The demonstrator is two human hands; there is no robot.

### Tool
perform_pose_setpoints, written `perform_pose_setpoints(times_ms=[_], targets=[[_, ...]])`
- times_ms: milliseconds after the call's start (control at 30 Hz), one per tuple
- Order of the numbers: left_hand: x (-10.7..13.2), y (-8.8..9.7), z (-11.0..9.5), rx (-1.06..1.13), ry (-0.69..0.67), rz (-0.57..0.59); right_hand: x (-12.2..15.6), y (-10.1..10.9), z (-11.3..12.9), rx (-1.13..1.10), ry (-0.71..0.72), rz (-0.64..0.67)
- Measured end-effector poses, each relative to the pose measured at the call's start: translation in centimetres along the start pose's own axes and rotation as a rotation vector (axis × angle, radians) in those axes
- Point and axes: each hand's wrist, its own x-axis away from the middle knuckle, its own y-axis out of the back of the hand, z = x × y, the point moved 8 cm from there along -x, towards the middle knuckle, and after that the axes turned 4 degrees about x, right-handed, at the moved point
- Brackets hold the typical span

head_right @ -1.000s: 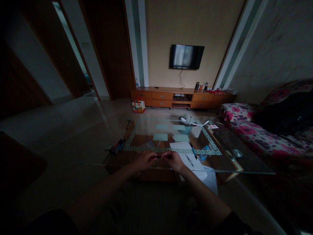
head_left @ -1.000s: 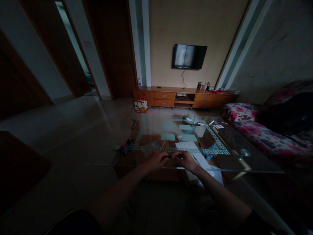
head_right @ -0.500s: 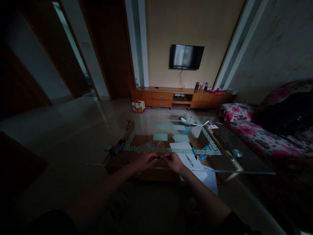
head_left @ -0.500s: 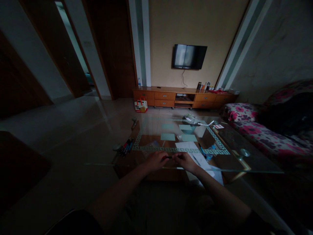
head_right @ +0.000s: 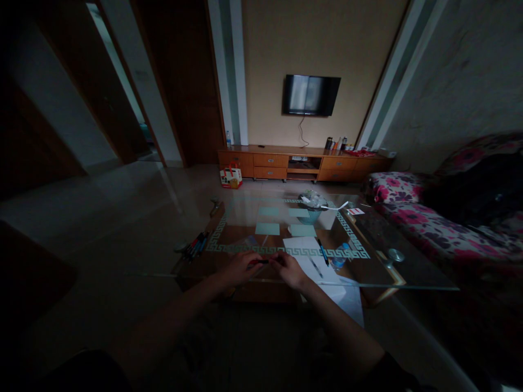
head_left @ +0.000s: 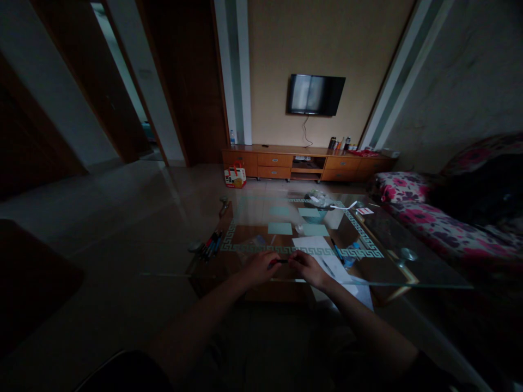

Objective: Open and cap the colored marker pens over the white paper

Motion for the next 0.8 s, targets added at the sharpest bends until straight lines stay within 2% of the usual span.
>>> perform_pose_setpoints(times_ms=[267,600,800], targets=[[0.09,0.16,-0.67,0.011,-0.021,0.022,0.24,-0.46,0.30,0.089,0.027,0.050],[-0.01,-0.13,-0.47,0.036,-0.018,0.030,0.06,-0.58,-0.23,0.094,0.043,0.036],[-0.11,-0.22,-0.51,0.049,-0.029,0.028,0.12,-0.49,0.35,0.147,0.057,0.029]])
